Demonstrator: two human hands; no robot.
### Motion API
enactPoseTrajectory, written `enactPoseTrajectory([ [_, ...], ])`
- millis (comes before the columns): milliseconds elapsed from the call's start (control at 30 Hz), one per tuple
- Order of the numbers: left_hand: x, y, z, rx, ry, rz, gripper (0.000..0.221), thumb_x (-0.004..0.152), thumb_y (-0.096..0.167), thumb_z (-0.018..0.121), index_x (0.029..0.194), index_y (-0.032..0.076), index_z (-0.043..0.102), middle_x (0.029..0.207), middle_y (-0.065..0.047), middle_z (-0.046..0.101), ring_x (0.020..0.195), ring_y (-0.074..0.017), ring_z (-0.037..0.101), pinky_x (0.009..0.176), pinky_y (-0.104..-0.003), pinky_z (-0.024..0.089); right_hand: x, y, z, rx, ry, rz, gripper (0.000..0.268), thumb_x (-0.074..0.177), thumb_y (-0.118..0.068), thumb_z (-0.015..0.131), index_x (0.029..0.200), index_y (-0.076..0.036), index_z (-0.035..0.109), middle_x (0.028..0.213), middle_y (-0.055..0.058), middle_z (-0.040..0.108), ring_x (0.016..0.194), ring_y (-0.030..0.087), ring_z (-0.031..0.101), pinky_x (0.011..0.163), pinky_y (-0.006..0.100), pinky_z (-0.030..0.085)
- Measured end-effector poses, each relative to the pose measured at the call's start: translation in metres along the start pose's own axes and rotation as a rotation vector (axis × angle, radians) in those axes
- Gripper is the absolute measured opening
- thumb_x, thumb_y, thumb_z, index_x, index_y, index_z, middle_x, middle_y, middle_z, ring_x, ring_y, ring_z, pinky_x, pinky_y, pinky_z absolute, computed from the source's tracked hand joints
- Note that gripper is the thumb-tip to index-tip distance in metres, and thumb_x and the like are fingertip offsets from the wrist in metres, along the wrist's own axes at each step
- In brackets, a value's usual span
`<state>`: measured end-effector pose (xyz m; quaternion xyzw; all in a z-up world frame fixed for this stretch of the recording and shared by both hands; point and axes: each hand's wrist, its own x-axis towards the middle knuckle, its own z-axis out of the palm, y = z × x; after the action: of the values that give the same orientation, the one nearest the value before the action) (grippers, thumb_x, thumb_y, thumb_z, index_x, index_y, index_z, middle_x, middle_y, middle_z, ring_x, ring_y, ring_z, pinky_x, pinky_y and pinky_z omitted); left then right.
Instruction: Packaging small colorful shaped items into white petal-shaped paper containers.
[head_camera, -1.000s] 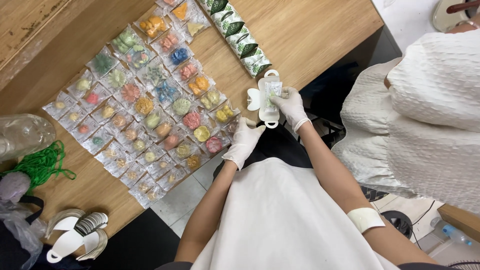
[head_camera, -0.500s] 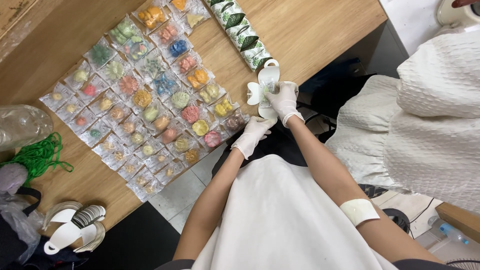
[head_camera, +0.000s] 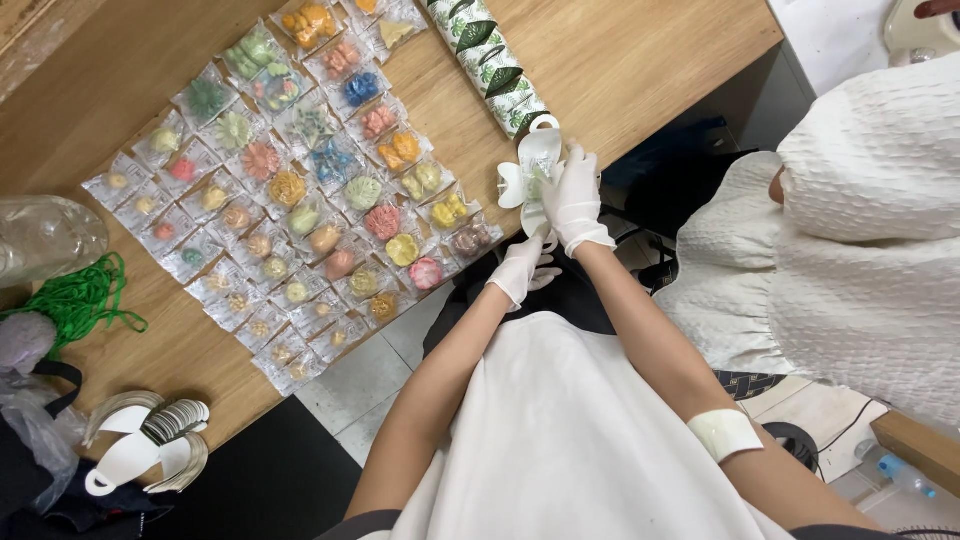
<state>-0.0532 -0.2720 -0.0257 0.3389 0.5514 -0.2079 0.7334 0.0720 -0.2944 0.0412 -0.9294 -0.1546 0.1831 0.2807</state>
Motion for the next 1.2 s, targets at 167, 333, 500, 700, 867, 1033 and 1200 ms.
enactPoseTrajectory([
  [167, 0.004, -0.002, -0.007, -0.110, -0.087, -0.029, 0.061, 0.092, 0.052, 0.060, 0.135, 0.009, 0.061, 0.126, -0.017, 0.066, 0.093, -0.0295, 0.074, 0.075, -0.037, 0.061, 0.018, 0.006, -0.020, 0.084, 0.111, -0.328, 0.068, 0.091, -0.012, 0.079, 0.151, -0.007, 0.047, 0.131, 0.020, 0.052, 0.113, 0.035, 0.062, 0.097, 0.045, 0.055],
  [333, 0.022, -0.014, -0.012, -0.205, -0.072, -0.038, 0.061, 0.095, 0.047, 0.063, 0.140, 0.007, 0.052, 0.133, -0.022, 0.059, 0.103, -0.0372, 0.072, 0.086, -0.047, 0.062, 0.085, 0.049, 0.004, -0.007, 0.056, -0.490, 0.090, 0.072, -0.012, 0.090, 0.148, 0.001, 0.042, 0.140, 0.026, 0.052, 0.126, 0.045, 0.053, 0.107, 0.045, 0.043],
  [500, 0.030, -0.017, -0.015, -0.194, -0.070, 0.146, 0.051, 0.094, 0.038, 0.062, 0.131, 0.003, 0.056, 0.125, -0.018, 0.069, 0.102, -0.0312, 0.074, 0.080, -0.042, 0.063, 0.087, 0.056, 0.004, 0.128, -0.287, -0.320, 0.078, 0.076, -0.018, 0.087, 0.144, -0.001, 0.052, 0.132, 0.019, 0.066, 0.120, 0.031, 0.065, 0.103, 0.036, 0.048],
  [700, 0.029, -0.005, -0.026, -0.129, 0.221, 0.387, 0.035, 0.095, 0.030, 0.066, 0.115, 0.003, 0.057, 0.107, -0.016, 0.071, 0.088, -0.0240, 0.071, 0.069, -0.039, 0.060, 0.062, 0.052, -0.013, -0.038, -0.345, -0.102, 0.057, 0.078, -0.033, 0.089, 0.121, -0.001, 0.070, 0.106, 0.016, 0.075, 0.099, 0.027, 0.073, 0.092, 0.036, 0.056],
  [867, -0.005, 0.020, -0.026, 0.049, 0.446, 0.640, 0.031, 0.091, 0.026, 0.074, 0.107, 0.004, 0.060, 0.098, -0.014, 0.071, 0.083, -0.0224, 0.068, 0.074, -0.039, 0.057, 0.038, 0.041, -0.022, 0.110, -0.313, 0.221, 0.050, 0.078, -0.029, 0.087, 0.114, 0.001, 0.070, 0.098, 0.015, 0.075, 0.082, 0.021, 0.075, 0.076, 0.034, 0.060],
  [1033, -0.047, 0.053, -0.022, 0.978, 0.804, 1.284, 0.035, 0.088, 0.016, 0.078, 0.119, 0.009, 0.063, 0.126, -0.012, 0.061, 0.113, -0.0303, 0.060, 0.093, -0.043, 0.050, 0.026, 0.049, -0.004, 0.405, -0.250, 0.362, 0.038, 0.082, -0.014, 0.082, 0.114, 0.003, 0.072, 0.093, 0.010, 0.078, 0.073, 0.012, 0.074, 0.068, 0.026, 0.061],
  [1200, -0.008, 0.068, -0.011, 1.268, 0.795, 1.389, 0.055, 0.074, 0.021, 0.069, 0.126, 0.006, 0.061, 0.115, -0.011, 0.064, 0.105, -0.0267, 0.063, 0.083, -0.042, 0.051, 0.023, 0.043, 0.000, 0.505, -0.206, 0.438, 0.039, 0.082, -0.011, 0.080, 0.116, 0.006, 0.068, 0.092, 0.011, 0.077, 0.071, 0.013, 0.074, 0.066, 0.025, 0.063],
])
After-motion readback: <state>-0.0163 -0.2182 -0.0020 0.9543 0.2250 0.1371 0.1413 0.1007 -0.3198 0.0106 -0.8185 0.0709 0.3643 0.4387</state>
